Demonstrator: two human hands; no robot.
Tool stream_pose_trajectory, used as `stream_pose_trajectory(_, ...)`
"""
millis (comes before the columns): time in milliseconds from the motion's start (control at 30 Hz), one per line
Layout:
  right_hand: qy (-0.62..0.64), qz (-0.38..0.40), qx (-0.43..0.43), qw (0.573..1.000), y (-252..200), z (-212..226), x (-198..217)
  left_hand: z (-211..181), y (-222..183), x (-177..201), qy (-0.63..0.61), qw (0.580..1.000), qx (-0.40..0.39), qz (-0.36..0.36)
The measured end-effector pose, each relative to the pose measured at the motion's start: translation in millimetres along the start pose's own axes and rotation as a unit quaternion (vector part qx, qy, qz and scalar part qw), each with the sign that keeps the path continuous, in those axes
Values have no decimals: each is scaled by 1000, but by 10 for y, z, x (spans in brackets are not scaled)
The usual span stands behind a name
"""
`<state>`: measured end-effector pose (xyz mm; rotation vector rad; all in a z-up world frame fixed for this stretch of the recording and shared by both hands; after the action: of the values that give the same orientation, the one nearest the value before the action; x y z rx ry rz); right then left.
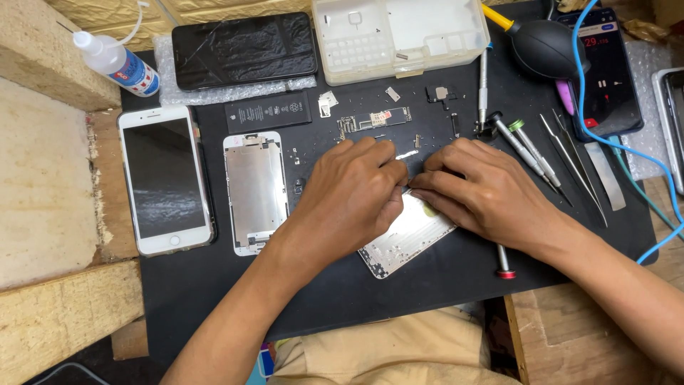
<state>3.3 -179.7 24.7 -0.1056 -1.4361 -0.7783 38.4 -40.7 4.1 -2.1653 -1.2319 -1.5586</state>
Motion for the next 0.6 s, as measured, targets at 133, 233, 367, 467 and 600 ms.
stream_pose_trajectory(133, 19, -4, -6, 1000, 11, -2, -2, 10, -9, -26, -2, 1000, 1, 0)
stream_pose_trajectory(233, 17, -3, -9, 1000, 2, -11, -13, 0, -9, -29, -7, 1000, -1, -3)
stream_pose_trajectory(367, -5, -6, 5, 1000, 9, 11, -12, 1, -10, -49, -12, 1000, 4, 5)
stream_pose_trajectory(467, -16, -7, 11, 1000, 7, 23, -8, -2, -11, -66, -9, 1000, 2, 7)
stream_pose_trajectory(600, -26, 0, 12, 1000, 21, 37, -7, -8, -17, -88, -6, 1000, 0, 7)
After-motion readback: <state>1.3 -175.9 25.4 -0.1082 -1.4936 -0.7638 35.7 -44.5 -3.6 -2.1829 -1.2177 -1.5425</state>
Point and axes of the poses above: each hand's wrist, its own y-axis towards the middle knuckle, its own x-axis out of the back of the hand, z = x × y, the point moved 6 cm from there along y, towards the middle knuckle, and after that the axes turned 11 degrees about x, right-handed, at the moved point
